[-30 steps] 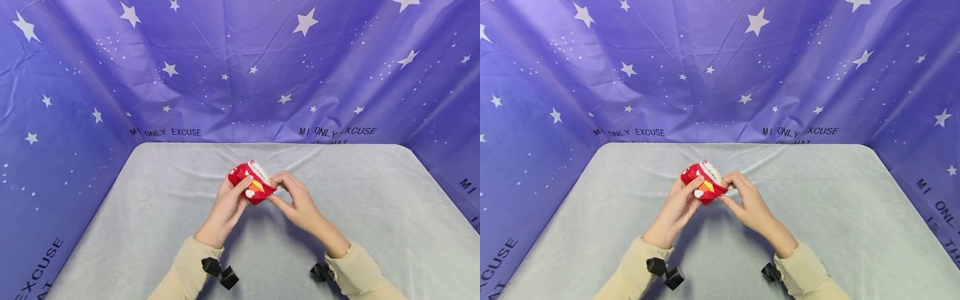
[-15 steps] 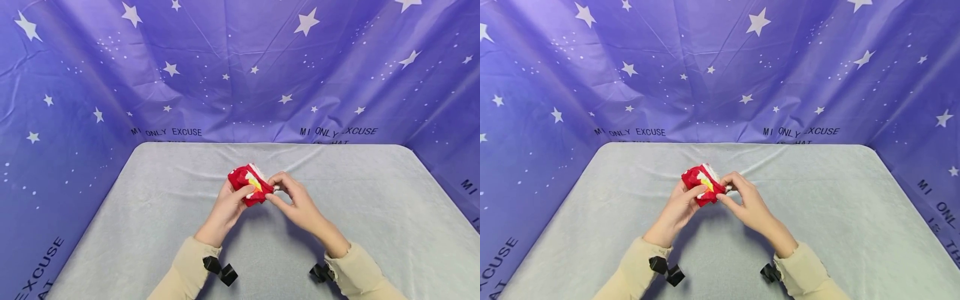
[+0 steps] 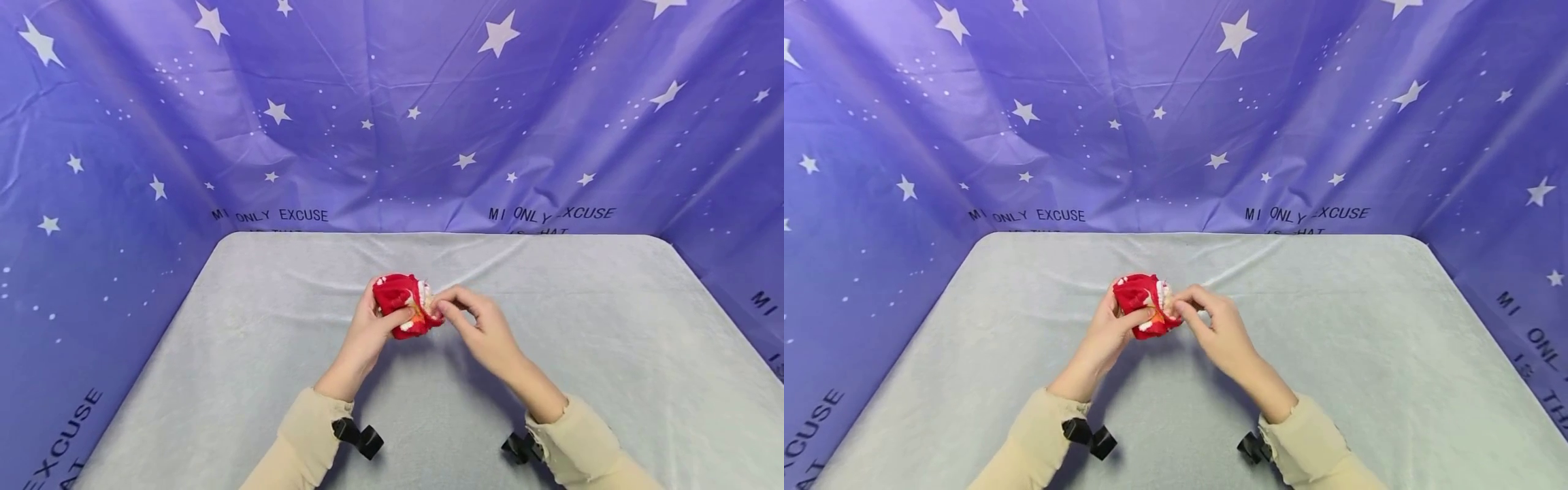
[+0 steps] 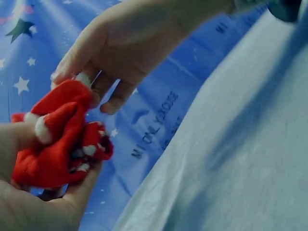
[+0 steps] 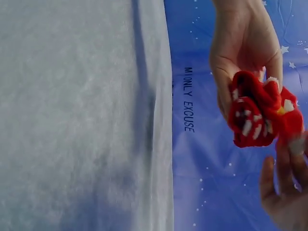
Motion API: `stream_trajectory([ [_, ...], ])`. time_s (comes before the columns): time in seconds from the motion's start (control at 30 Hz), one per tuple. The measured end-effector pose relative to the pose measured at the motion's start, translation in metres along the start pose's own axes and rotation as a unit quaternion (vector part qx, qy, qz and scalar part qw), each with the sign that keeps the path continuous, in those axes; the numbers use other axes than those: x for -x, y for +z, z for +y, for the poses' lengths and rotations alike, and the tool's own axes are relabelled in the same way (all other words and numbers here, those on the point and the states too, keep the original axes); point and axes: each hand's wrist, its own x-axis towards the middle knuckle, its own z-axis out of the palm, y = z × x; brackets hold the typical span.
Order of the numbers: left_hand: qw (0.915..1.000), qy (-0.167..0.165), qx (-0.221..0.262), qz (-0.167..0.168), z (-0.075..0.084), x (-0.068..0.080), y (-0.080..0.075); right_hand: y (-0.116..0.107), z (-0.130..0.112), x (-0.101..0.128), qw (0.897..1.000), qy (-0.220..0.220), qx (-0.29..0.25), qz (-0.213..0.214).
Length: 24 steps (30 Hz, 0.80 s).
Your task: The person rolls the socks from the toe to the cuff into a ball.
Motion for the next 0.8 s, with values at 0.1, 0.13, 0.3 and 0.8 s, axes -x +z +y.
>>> stream_trajectory([
  [0.1,0.9967,0.033,-0.061,-0.042,0.003,0.003,-0.001,-0.003,0.000,-0.003,0.997,0.077,-0.029,-0.002],
  [0.13,0.9945,0.041,-0.076,-0.059,0.004,0.004,-0.001,-0.004,0.000,-0.004,0.994,0.102,-0.046,-0.014],
  [0.3,0.9849,0.045,-0.123,-0.113,0.008,0.011,0.002,-0.009,0.000,-0.005,0.968,0.189,-0.134,-0.092],
  [0.8,0.9725,0.091,-0.193,-0.094,0.008,0.009,-0.001,-0.027,0.010,-0.001,0.869,0.276,-0.348,-0.218],
])
